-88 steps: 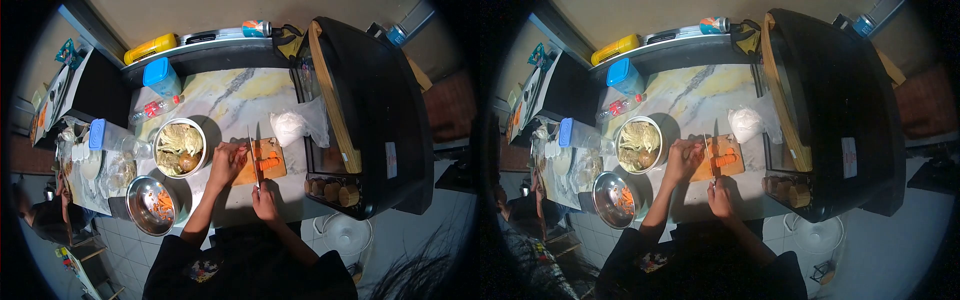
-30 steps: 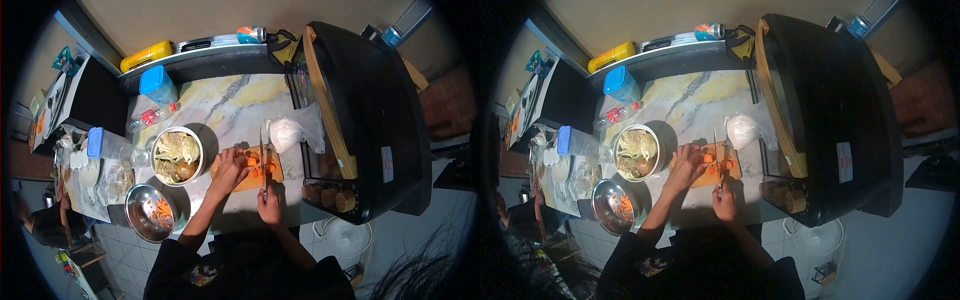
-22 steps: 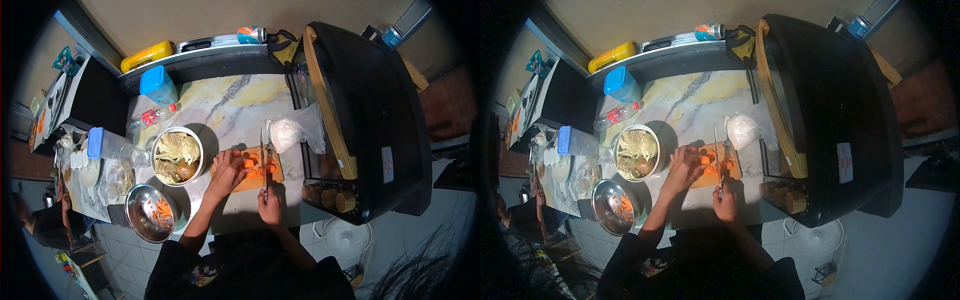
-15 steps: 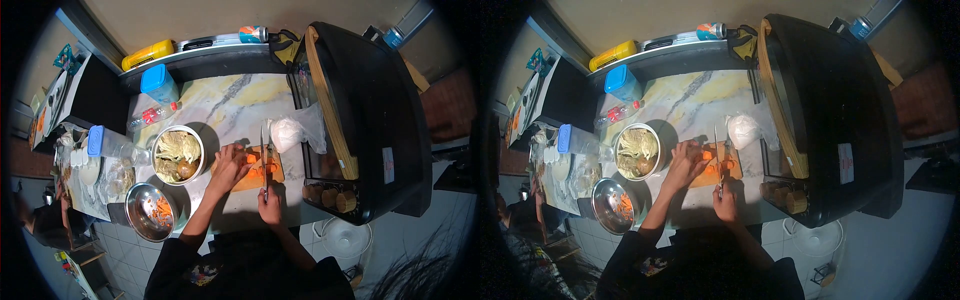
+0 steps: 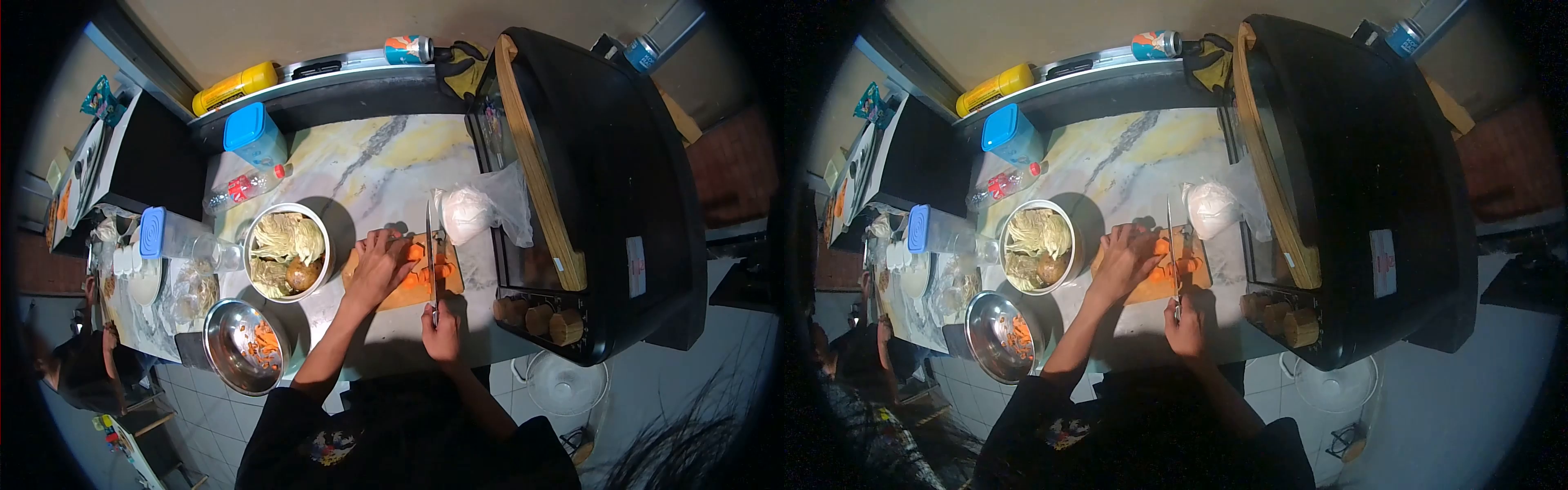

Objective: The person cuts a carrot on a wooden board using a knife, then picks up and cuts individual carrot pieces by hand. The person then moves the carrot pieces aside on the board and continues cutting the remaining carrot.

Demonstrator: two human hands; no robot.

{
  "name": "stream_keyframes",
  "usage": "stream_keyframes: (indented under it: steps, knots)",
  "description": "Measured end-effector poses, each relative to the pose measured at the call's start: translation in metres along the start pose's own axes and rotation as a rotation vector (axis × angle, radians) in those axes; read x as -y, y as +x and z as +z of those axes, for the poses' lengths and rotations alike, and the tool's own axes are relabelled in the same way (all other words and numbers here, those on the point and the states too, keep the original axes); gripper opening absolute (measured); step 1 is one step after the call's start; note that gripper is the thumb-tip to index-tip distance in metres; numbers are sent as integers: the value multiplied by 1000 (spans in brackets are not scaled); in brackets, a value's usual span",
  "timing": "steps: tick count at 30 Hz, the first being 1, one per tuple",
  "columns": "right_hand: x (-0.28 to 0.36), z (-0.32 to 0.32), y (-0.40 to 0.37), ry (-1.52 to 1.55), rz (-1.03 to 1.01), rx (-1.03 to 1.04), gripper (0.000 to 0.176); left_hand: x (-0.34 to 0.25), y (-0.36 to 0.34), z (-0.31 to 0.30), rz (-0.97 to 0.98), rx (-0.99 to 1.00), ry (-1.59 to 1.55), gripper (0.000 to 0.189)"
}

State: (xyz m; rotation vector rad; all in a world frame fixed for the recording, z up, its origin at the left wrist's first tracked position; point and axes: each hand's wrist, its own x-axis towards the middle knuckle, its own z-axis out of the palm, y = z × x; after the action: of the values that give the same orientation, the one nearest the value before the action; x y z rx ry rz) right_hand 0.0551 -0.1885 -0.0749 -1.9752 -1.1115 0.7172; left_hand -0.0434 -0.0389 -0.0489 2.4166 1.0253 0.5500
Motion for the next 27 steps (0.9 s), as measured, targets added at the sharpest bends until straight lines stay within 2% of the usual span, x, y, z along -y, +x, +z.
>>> stream_keyframes:
  steps: [3,6,8,13,27]
  knots:
    - [-4,2,0,-15,-59,-41,16,-2,-10,-8,-105,69,-25,39]
    - [4,-3,2,87,35,2,15,-13,-28,-17,-74,139,28,40]
    - [2,1,2,60,-24,-56,18,-14,-36,-9,-84,101,-7,40]
    - [5,1,3,76,-28,-50,18,-15,-43,8,-93,45,11,40]
    - [3,1,2,78,-26,-66,19,-11,-47,0,-61,68,-25,33]
